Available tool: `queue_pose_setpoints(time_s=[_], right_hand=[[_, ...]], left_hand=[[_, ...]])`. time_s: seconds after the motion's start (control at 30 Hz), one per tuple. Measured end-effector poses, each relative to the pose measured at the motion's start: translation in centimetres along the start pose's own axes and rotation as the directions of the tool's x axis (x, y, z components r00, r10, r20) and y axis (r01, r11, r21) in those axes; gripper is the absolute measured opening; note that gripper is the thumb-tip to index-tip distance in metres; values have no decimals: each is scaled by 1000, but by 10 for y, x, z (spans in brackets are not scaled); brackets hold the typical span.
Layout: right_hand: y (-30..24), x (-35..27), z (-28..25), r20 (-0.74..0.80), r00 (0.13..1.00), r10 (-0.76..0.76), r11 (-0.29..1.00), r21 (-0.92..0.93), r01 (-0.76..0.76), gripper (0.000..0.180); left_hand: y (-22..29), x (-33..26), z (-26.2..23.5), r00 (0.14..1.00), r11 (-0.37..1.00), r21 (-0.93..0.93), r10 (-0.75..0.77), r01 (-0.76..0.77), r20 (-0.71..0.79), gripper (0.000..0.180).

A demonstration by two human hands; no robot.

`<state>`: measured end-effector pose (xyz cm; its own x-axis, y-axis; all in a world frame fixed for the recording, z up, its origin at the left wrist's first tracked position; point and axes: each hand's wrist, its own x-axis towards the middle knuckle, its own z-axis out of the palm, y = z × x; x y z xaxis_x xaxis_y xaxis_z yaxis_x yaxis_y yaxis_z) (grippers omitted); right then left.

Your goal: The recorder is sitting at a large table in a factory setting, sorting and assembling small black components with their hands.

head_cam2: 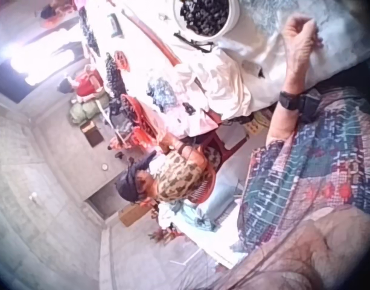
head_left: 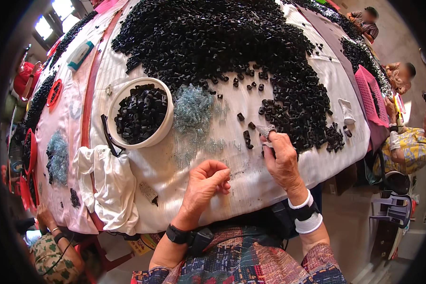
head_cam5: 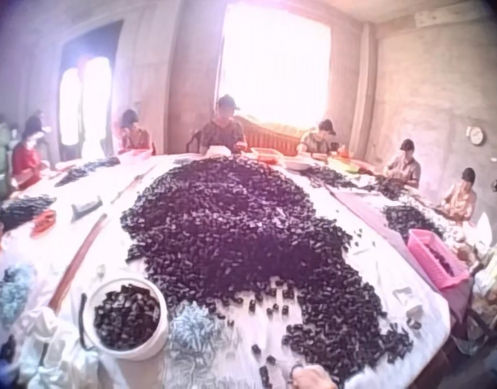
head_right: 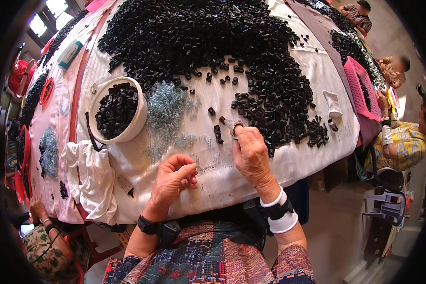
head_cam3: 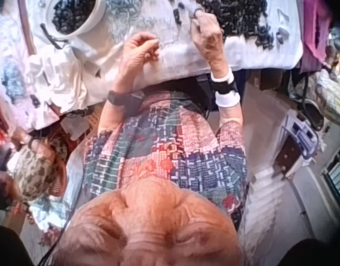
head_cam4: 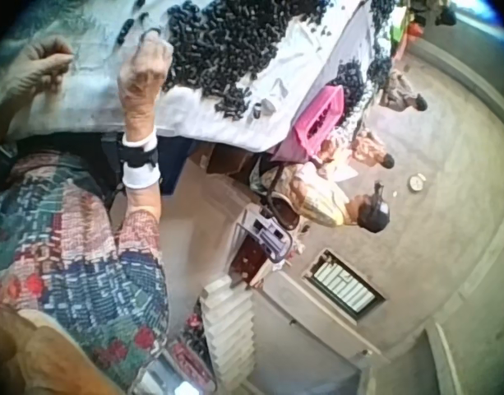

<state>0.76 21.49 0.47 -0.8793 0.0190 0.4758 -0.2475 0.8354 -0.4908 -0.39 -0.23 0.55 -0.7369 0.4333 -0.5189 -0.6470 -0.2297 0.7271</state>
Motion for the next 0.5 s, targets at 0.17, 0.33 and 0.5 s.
queue_pose_setpoints(time_s=[0.17, 0.33, 0.5], right_hand=[[-8, 6, -1, 7, 997, -73, 997, -21, 73, 32], [-17, 23, 16, 40, 999, -13, 974, -226, 22, 42], [-15, 25, 38, 88, 996, 11, 930, -368, 23, 45]], left_hand=[[-2, 0, 1, 999, 999, -32, 42, -43, -7, 12], [0, 4, 0, 999, 998, -30, 49, -50, -16, 13], [2, 3, 2, 999, 998, -37, 44, -45, -19, 16]])
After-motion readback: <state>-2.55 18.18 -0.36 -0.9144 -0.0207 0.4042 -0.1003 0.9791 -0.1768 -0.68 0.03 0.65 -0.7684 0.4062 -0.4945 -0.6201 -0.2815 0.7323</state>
